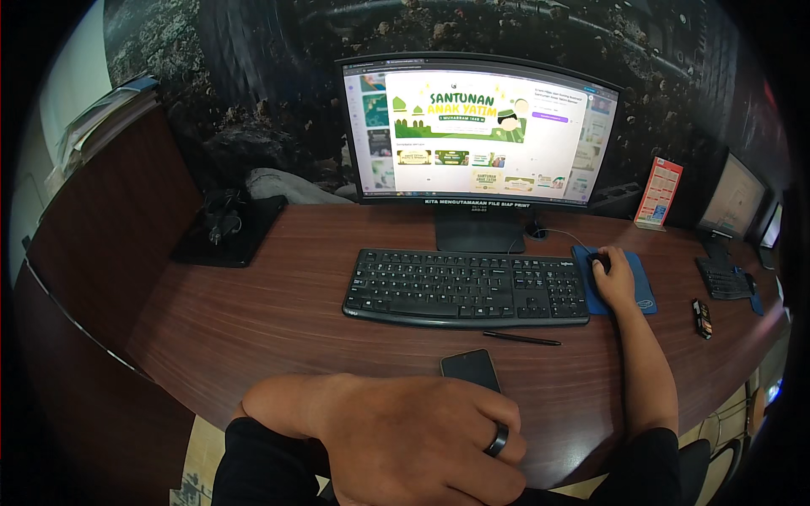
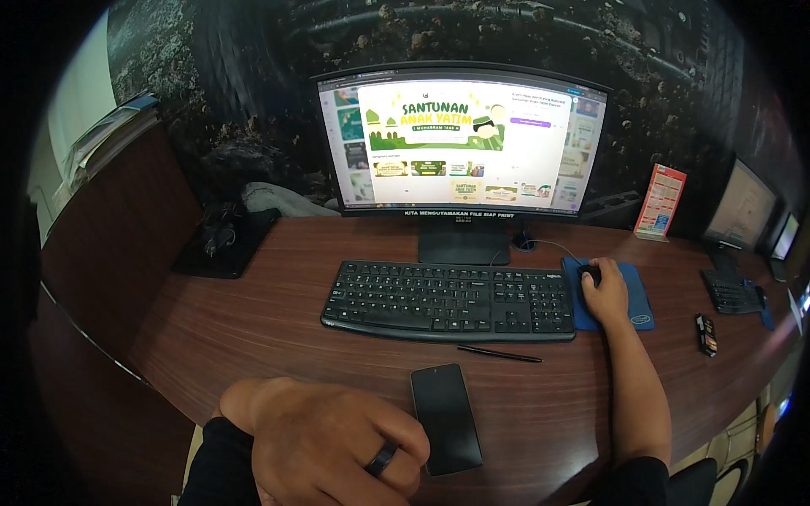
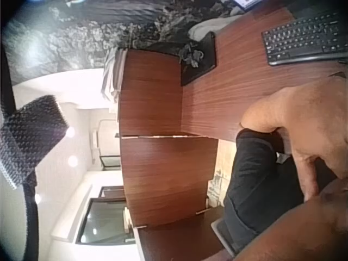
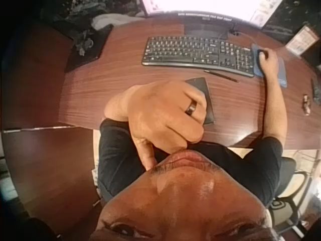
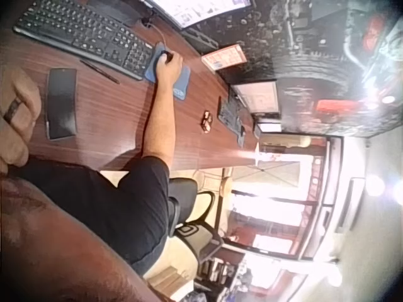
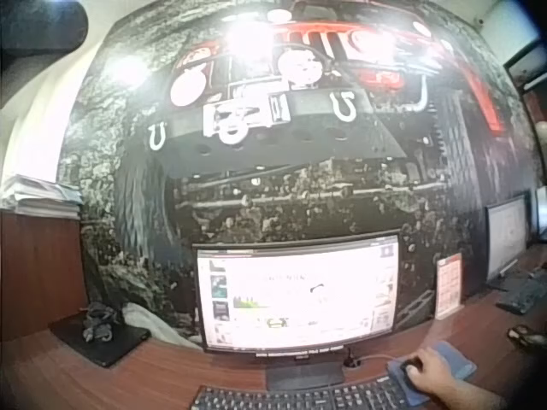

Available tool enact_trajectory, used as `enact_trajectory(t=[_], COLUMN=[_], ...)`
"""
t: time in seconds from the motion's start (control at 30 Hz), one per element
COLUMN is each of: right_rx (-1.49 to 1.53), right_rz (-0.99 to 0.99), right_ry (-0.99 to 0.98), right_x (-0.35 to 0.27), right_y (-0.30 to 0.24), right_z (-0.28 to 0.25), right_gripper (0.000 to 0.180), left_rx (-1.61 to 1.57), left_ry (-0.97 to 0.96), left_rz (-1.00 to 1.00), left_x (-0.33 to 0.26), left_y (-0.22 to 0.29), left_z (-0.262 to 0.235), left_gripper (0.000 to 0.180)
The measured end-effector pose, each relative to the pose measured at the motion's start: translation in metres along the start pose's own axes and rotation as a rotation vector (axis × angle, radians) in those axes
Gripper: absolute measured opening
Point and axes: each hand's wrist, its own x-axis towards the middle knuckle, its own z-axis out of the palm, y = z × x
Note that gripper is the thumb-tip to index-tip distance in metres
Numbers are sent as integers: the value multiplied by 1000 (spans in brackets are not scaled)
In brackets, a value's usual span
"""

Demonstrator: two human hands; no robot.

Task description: Using a computer and mouse to edit a graphic design file in Adobe Photoshop.

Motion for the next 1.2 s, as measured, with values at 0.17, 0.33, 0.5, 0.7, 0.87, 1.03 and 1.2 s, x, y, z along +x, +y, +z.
enact_trajectory(t=[0.17, 0.33, 0.5, 0.7, 0.87, 1.03, 1.2], right_rx=[-3, -16, -14, -12, -11, -6, -8], right_rz=[-8, -2, 3, 16, 0, -3, -4], right_ry=[3, 3, 3, -7, -1, 5, 5], right_x=[0, 0, 0, 0, 0, 0, -1], right_y=[0, 0, 2, -3, 4, -2, -3], right_z=[0, 1, 2, -1, 1, 0, -1], right_gripper=[29, 28, 28, 28, 29, 28, 28], left_rx=[-1, 9, -2, -8, -96, -41, -59], left_ry=[-10, 224, 193, 199, 47, 128, 155], left_rz=[-4, 58, 64, 56, -101, -169, -148], left_x=[1, -9, -12, -10, -3, -15, -9], left_y=[0, -7, -9, -8, 3, 8, 6], left_z=[0, 22, 22, 21, 3, 14, 10], left_gripper=[62, 62, 63, 63, 63, 40, 37])
